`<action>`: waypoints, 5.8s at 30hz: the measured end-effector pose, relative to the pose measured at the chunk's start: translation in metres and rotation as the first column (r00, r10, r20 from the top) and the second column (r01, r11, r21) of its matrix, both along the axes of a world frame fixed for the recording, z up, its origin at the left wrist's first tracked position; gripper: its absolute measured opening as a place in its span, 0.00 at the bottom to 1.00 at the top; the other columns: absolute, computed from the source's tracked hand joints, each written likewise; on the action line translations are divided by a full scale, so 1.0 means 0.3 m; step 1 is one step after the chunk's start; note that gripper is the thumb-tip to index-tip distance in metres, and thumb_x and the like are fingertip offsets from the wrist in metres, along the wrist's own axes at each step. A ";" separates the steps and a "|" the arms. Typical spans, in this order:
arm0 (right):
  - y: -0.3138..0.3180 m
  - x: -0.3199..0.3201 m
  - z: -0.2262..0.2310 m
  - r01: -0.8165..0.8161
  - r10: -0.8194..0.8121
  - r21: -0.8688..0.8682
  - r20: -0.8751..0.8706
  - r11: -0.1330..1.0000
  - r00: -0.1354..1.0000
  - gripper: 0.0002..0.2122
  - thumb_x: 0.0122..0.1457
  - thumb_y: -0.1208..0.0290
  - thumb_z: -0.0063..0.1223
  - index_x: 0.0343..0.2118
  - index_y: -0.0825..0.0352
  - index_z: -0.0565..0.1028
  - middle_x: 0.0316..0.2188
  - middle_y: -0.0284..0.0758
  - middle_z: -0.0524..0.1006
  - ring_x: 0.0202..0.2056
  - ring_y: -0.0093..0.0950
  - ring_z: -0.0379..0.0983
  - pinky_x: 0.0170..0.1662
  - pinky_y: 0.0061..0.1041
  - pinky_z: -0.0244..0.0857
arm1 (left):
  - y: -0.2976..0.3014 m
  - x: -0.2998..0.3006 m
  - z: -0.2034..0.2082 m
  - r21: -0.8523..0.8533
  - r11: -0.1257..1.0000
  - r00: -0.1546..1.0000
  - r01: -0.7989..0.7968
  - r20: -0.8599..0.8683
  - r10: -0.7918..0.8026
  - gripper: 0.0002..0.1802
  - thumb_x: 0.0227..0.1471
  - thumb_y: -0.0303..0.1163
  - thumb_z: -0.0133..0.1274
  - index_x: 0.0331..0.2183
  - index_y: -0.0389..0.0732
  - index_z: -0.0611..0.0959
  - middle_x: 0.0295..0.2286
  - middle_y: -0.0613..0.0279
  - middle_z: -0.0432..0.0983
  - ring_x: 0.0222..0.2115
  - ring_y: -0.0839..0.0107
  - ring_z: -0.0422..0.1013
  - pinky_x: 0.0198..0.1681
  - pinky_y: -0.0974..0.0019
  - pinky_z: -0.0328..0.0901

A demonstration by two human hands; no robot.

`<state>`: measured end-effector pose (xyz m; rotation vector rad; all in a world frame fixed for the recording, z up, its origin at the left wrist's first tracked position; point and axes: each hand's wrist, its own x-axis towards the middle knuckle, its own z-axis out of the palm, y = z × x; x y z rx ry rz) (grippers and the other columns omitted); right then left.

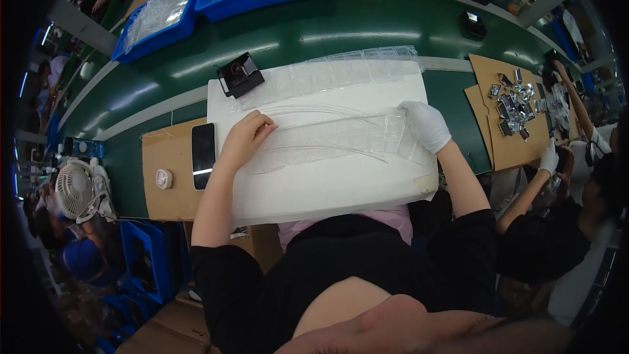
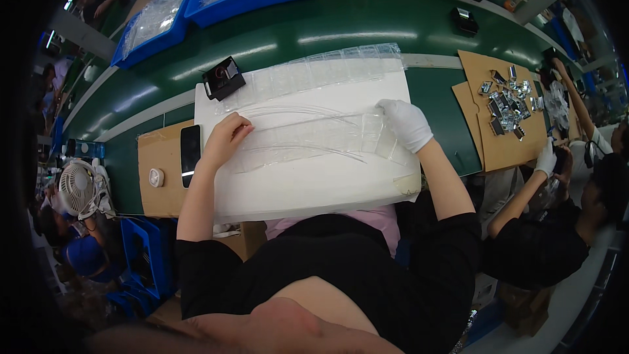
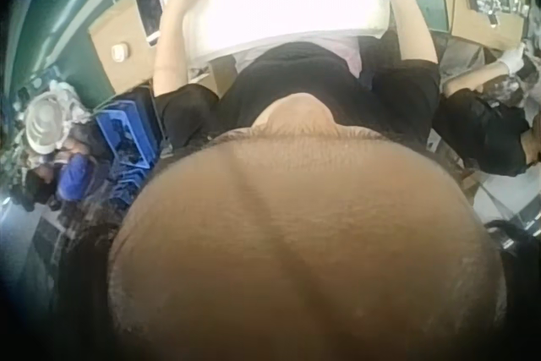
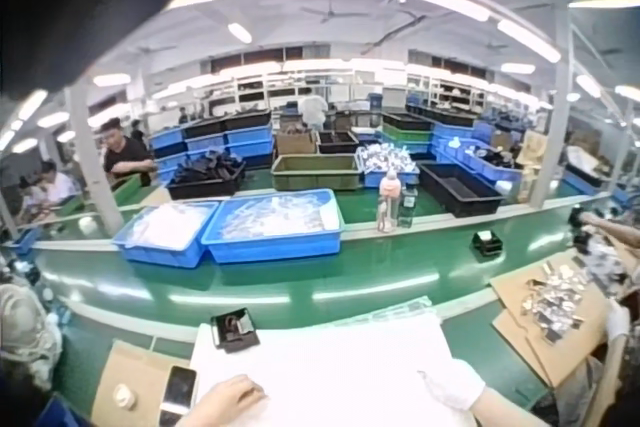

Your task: The person separates plastic film strips on the work surface and applies them to electronic devices by hand.

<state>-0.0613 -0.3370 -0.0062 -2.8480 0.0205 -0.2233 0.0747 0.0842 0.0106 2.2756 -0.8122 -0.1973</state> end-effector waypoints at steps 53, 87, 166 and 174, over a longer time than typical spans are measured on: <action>0.357 -0.189 0.085 -0.434 0.423 0.018 0.187 0.901 0.886 0.11 0.57 0.64 0.55 0.42 0.60 0.74 0.41 0.29 0.77 0.42 0.31 0.74 0.48 0.29 0.65 | -0.058 -0.241 -0.095 0.130 0.901 0.771 0.413 0.476 -0.422 0.09 0.54 0.32 0.60 0.37 0.42 0.79 0.49 0.64 0.77 0.56 0.63 0.70 0.66 0.55 0.61; 0.362 -0.197 0.055 -0.232 0.190 0.263 0.175 0.937 0.966 0.10 0.55 0.67 0.61 0.39 0.62 0.81 0.31 0.31 0.77 0.32 0.33 0.70 0.43 0.29 0.65 | -0.230 -0.250 -0.016 0.193 0.941 0.941 0.278 0.142 -0.307 0.14 0.57 0.36 0.55 0.45 0.44 0.77 0.46 0.65 0.81 0.50 0.68 0.76 0.66 0.54 0.59; 0.175 -0.382 0.009 -0.025 -0.002 0.099 0.269 0.995 0.963 0.10 0.48 0.71 0.61 0.35 0.61 0.79 0.38 0.28 0.82 0.38 0.31 0.75 0.52 0.30 0.63 | -0.579 -0.325 -0.090 -0.036 0.790 0.784 0.612 -0.109 -0.612 0.20 0.68 0.38 0.41 0.57 0.45 0.76 0.58 0.64 0.72 0.62 0.55 0.63 0.65 0.56 0.60; 0.139 -0.335 0.004 0.143 -0.148 0.112 0.034 0.983 0.988 0.07 0.56 0.66 0.56 0.36 0.61 0.78 0.39 0.28 0.80 0.39 0.31 0.75 0.49 0.29 0.66 | -0.554 -0.320 -0.087 -0.074 0.795 0.783 0.603 -0.138 -0.606 0.19 0.68 0.41 0.42 0.54 0.43 0.76 0.56 0.60 0.75 0.58 0.52 0.68 0.60 0.57 0.65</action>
